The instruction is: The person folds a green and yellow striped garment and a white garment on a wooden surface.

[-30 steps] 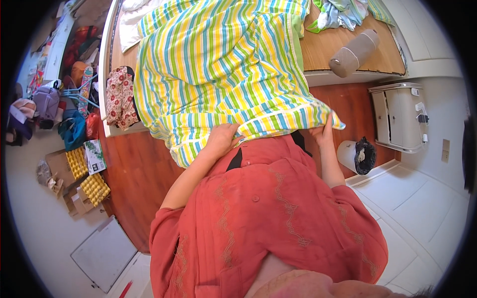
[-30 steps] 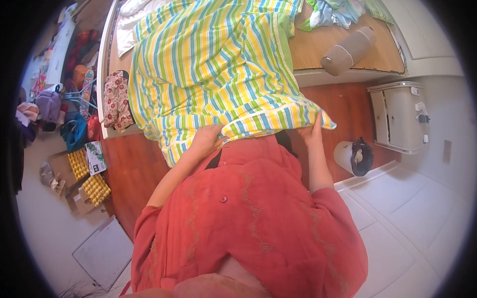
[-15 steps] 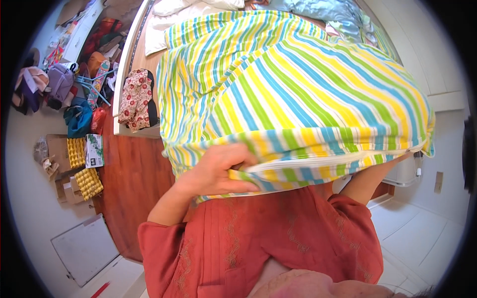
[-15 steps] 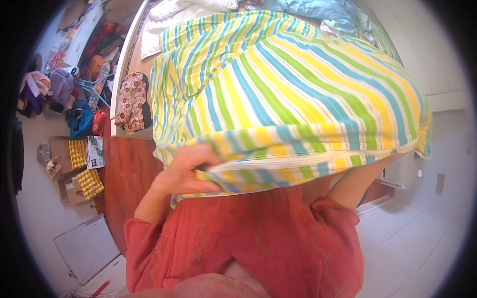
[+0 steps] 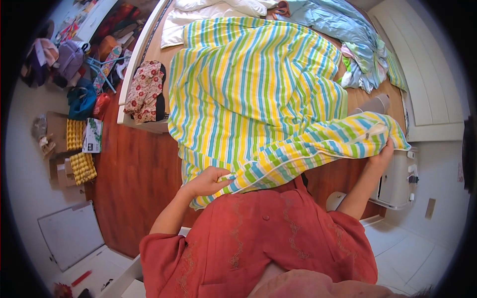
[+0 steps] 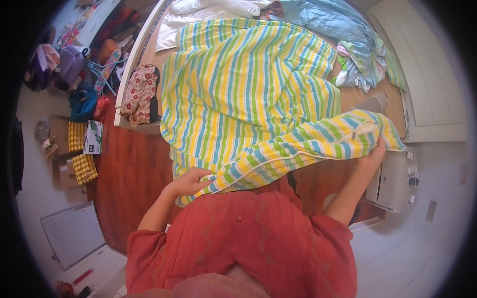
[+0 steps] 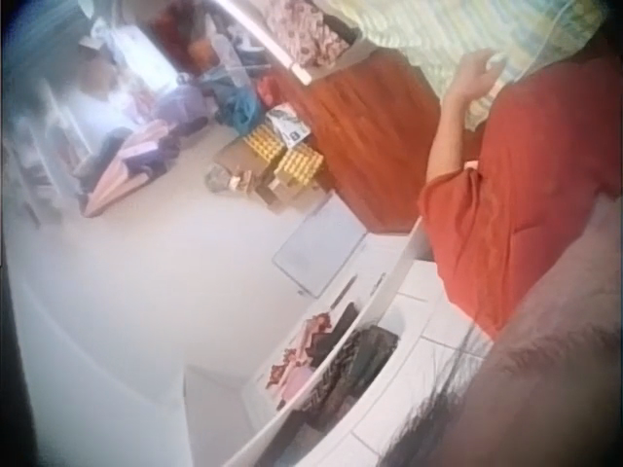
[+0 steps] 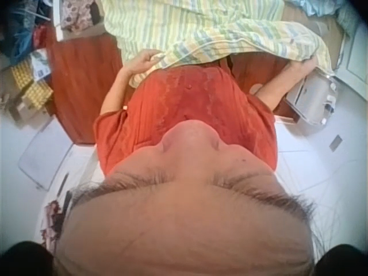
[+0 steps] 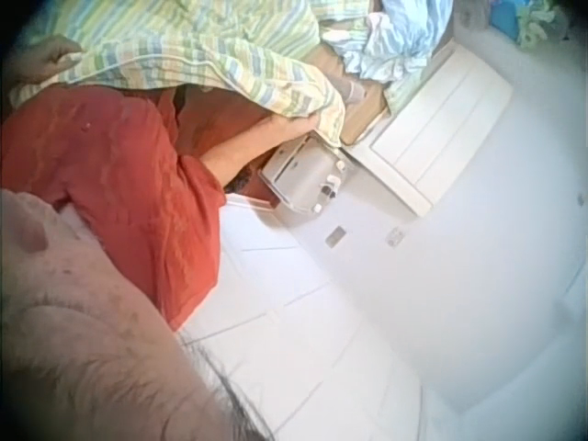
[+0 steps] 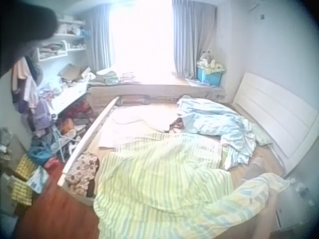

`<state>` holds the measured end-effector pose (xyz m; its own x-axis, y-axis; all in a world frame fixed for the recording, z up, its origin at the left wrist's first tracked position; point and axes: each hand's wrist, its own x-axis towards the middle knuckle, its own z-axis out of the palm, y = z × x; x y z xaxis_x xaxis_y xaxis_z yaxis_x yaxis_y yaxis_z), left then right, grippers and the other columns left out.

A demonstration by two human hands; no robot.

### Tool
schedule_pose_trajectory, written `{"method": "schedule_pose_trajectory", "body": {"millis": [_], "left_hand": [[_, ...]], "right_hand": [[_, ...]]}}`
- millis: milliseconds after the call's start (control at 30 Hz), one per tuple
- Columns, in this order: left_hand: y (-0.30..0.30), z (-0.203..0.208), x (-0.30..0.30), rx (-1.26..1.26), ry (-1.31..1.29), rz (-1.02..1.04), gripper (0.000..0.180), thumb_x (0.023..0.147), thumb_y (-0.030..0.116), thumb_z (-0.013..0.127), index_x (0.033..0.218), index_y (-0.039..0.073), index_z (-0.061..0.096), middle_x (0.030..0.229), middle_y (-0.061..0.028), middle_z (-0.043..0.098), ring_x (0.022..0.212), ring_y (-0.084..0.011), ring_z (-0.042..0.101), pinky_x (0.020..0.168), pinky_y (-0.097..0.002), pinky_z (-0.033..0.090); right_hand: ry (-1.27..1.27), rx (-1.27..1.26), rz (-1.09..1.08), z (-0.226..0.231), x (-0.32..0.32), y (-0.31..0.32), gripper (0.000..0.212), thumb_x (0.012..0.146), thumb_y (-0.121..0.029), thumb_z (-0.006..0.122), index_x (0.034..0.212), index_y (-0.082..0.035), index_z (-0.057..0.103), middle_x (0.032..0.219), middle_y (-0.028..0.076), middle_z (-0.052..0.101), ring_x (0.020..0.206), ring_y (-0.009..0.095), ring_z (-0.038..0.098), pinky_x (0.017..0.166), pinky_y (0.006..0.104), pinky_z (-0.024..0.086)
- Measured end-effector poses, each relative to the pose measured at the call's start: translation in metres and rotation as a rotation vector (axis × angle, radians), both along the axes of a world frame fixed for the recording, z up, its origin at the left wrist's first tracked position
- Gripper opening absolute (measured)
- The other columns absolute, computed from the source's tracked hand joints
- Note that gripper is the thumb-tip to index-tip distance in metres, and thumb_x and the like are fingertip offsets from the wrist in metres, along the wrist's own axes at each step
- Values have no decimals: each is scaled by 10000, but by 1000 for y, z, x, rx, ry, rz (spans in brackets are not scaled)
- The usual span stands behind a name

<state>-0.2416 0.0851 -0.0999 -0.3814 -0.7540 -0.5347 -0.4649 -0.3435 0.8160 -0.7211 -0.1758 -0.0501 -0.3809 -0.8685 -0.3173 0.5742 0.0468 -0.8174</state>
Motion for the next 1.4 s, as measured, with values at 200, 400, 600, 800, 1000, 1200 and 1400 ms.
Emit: {"method": "schedule_pose_trajectory", "body": {"millis": [200,400,600,800,1000,1200,1400], "left_hand": [[-3,9,23,-393,103,431,167,896,143,584,937,-16,615,891,-90,582,789,-162,541,696,-285,428],[25,2,-5,-262,-58,43,734,757,364,738,1345,44,436,1280,-192,531,1161,-342,519,970,-377,420],[35,-3,8,-229,-271,132,567,728,305,719,1221,93,537,1069,-197,623,973,-383,590,810,-432,480],[8,57,38,-905,-572,814,272,699,173,742,876,49,576,789,-146,608,747,-309,624,662,-338,485],[40,127,61,-1408,-615,1091,267,710,141,735,906,48,580,891,-88,600,816,-209,588,704,-315,476],[42,145,65,-1016,-871,726,315,640,10,737,918,59,597,775,-100,625,703,-254,642,627,-325,499],[26,150,45,-799,-496,629,319,750,166,696,1027,18,636,883,-153,681,825,-241,676,715,-338,512]], "right_hand": [[32,59,-13,8,27,-2,398,913,-216,398,1202,29,519,1205,178,577,1104,301,570,962,429,462],[110,14,-22,11,8,2,435,908,-254,367,1201,29,520,1202,193,570,1109,332,559,942,456,469],[7,128,8,-27,9,2,456,897,-243,364,1233,39,488,1223,198,552,1113,349,553,960,467,453],[25,2,-13,-28,33,-6,466,911,-237,400,1291,32,433,1267,188,522,1140,335,535,986,457,434],[166,-371,-84,56,10,30,443,954,-294,374,1233,30,486,1249,164,534,1102,321,562,914,445,500],[-45,-257,-11,28,-17,15,379,928,-224,462,1226,8,497,1203,157,562,1056,309,585,901,405,507],[77,-138,25,34,36,5,493,899,-382,450,1227,-20,511,1132,156,586,1025,310,596,922,453,479]]}}
